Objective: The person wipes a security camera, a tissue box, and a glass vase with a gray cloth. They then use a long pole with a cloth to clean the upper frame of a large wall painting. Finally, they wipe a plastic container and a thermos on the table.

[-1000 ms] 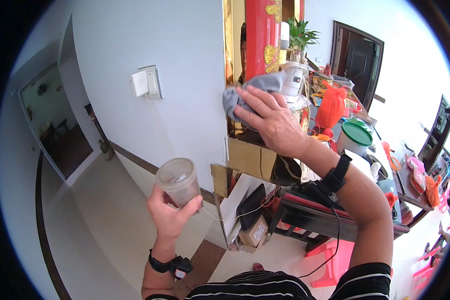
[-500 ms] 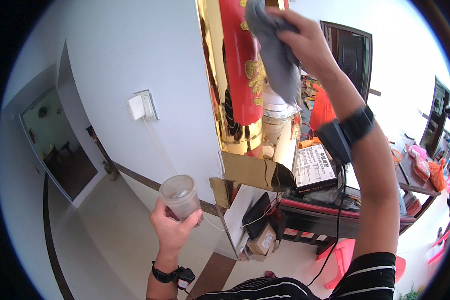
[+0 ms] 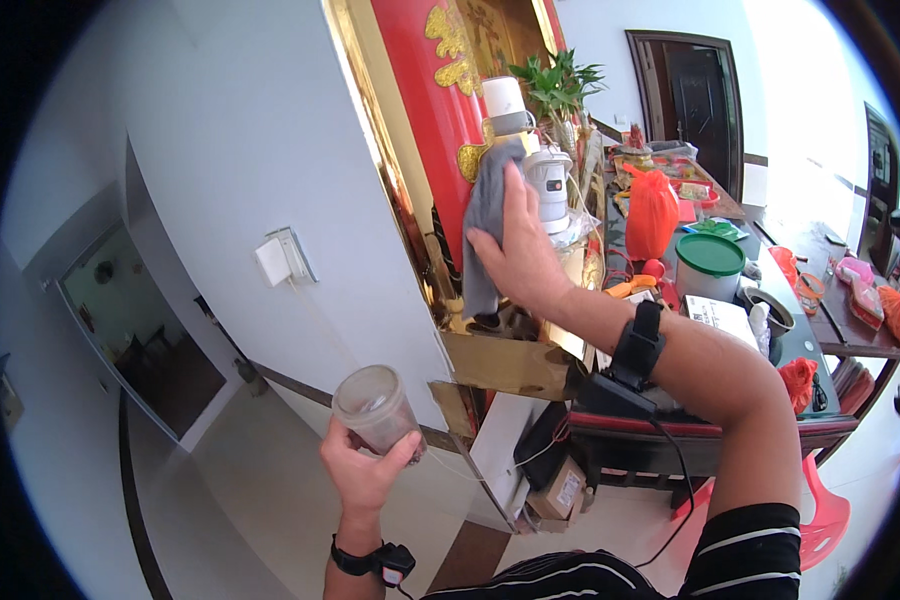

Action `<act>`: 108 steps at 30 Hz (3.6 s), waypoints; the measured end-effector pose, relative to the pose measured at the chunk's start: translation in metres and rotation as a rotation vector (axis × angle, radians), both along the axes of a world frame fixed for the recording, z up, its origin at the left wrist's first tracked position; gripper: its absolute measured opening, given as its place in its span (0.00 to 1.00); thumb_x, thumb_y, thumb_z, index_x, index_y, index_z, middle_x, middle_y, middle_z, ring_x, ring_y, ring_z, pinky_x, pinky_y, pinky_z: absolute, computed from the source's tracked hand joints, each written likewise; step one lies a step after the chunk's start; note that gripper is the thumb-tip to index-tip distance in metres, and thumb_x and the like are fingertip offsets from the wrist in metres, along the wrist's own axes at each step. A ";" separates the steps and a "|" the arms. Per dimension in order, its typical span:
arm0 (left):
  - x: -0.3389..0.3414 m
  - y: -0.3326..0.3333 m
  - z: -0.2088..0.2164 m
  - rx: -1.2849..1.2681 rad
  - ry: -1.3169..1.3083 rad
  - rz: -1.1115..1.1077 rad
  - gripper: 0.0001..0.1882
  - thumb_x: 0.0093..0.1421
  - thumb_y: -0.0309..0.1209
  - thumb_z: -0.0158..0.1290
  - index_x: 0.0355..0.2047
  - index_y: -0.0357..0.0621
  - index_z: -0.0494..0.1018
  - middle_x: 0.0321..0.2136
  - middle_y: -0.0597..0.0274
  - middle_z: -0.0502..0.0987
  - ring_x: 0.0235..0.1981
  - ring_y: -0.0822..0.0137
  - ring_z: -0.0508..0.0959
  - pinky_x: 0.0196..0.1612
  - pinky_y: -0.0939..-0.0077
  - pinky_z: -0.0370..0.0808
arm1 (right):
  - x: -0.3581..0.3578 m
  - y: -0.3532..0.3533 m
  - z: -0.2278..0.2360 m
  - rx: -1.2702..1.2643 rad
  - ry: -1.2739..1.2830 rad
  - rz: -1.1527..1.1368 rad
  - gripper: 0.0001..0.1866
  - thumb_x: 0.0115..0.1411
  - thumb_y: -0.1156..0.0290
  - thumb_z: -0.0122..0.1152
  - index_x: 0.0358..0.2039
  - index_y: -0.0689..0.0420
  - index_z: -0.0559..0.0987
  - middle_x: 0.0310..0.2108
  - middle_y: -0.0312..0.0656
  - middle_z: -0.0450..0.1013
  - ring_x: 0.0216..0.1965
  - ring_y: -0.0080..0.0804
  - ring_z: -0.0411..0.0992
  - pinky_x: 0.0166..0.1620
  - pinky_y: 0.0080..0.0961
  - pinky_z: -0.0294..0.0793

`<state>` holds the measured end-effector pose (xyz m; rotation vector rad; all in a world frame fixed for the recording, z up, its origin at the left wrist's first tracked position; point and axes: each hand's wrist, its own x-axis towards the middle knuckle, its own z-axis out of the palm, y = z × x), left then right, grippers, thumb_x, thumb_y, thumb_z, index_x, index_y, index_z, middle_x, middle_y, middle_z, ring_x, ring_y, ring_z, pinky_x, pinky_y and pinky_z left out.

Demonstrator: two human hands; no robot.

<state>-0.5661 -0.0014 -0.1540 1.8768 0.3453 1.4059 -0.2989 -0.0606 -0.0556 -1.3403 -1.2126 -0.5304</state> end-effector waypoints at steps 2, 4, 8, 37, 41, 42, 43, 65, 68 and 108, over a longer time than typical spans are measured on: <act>0.003 -0.005 0.003 0.003 0.017 -0.003 0.30 0.42 0.30 0.69 0.45 0.34 0.72 0.34 0.60 0.78 0.32 0.70 0.79 0.35 0.75 0.78 | -0.003 -0.007 -0.017 -0.099 0.160 0.014 0.43 0.57 0.71 0.57 0.65 0.70 0.43 0.63 0.66 0.49 0.65 0.62 0.51 0.66 0.38 0.51; 0.006 -0.008 0.008 0.007 0.030 -0.017 0.30 0.42 0.30 0.69 0.45 0.34 0.72 0.34 0.60 0.79 0.32 0.70 0.79 0.35 0.75 0.78 | 0.002 -0.013 -0.024 -0.252 0.299 -0.025 0.42 0.57 0.70 0.56 0.65 0.70 0.45 0.63 0.65 0.51 0.65 0.60 0.52 0.66 0.37 0.51; 0.010 -0.016 0.017 0.034 0.059 0.004 0.29 0.42 0.29 0.69 0.45 0.33 0.72 0.34 0.59 0.79 0.33 0.71 0.79 0.36 0.75 0.78 | 0.020 -0.007 -0.007 -0.186 0.307 -0.003 0.38 0.56 0.70 0.54 0.64 0.69 0.52 0.59 0.63 0.60 0.62 0.52 0.58 0.64 0.33 0.55; -0.025 -0.028 0.011 0.003 -0.041 0.263 0.31 0.40 0.26 0.69 0.46 0.33 0.71 0.37 0.59 0.78 0.36 0.70 0.78 0.41 0.73 0.77 | 0.030 0.049 0.220 0.560 -0.469 -0.191 0.31 0.61 0.66 0.55 0.64 0.52 0.59 0.62 0.56 0.55 0.61 0.57 0.57 0.61 0.45 0.60; -0.024 -0.028 0.011 0.021 -0.032 0.261 0.31 0.40 0.28 0.70 0.46 0.33 0.71 0.37 0.59 0.78 0.37 0.70 0.79 0.41 0.73 0.77 | 0.008 0.033 0.142 0.298 -0.921 -0.383 0.30 0.58 0.71 0.54 0.62 0.48 0.62 0.64 0.54 0.55 0.65 0.53 0.55 0.62 0.51 0.54; -0.024 -0.029 0.011 0.035 -0.033 0.261 0.31 0.40 0.28 0.70 0.46 0.33 0.71 0.37 0.58 0.78 0.37 0.69 0.79 0.41 0.73 0.77 | 0.009 0.030 0.146 0.296 -0.942 -0.389 0.30 0.58 0.72 0.53 0.62 0.48 0.62 0.63 0.54 0.56 0.65 0.53 0.55 0.62 0.51 0.54; -0.023 -0.030 0.011 0.049 -0.035 0.262 0.31 0.40 0.28 0.70 0.46 0.33 0.71 0.37 0.58 0.78 0.37 0.69 0.79 0.41 0.73 0.77 | 0.010 0.029 0.154 0.300 -0.971 -0.403 0.30 0.58 0.72 0.53 0.62 0.48 0.63 0.63 0.53 0.57 0.64 0.52 0.56 0.62 0.51 0.55; -0.019 -0.032 0.032 0.018 -0.035 0.195 0.31 0.42 0.29 0.68 0.47 0.34 0.71 0.37 0.59 0.78 0.37 0.69 0.78 0.41 0.72 0.77 | -0.001 0.011 0.073 0.099 -1.097 -0.261 0.30 0.55 0.72 0.53 0.60 0.59 0.62 0.57 0.62 0.62 0.61 0.56 0.60 0.58 0.54 0.57; -0.003 -0.027 0.044 -0.078 0.006 0.089 0.30 0.44 0.30 0.68 0.47 0.34 0.71 0.37 0.59 0.78 0.36 0.69 0.78 0.41 0.72 0.77 | 0.008 -0.019 0.026 -0.113 -1.293 -0.152 0.30 0.54 0.66 0.54 0.59 0.55 0.64 0.58 0.56 0.63 0.61 0.48 0.61 0.58 0.51 0.58; 0.091 -0.003 0.085 0.316 -0.226 0.232 0.23 0.54 0.29 0.62 0.48 0.31 0.70 0.41 0.55 0.76 0.41 0.66 0.77 0.47 0.73 0.73 | 0.019 -0.035 0.018 -0.894 -0.918 0.262 0.21 0.52 0.70 0.55 0.48 0.53 0.77 0.47 0.52 0.70 0.48 0.53 0.72 0.46 0.46 0.74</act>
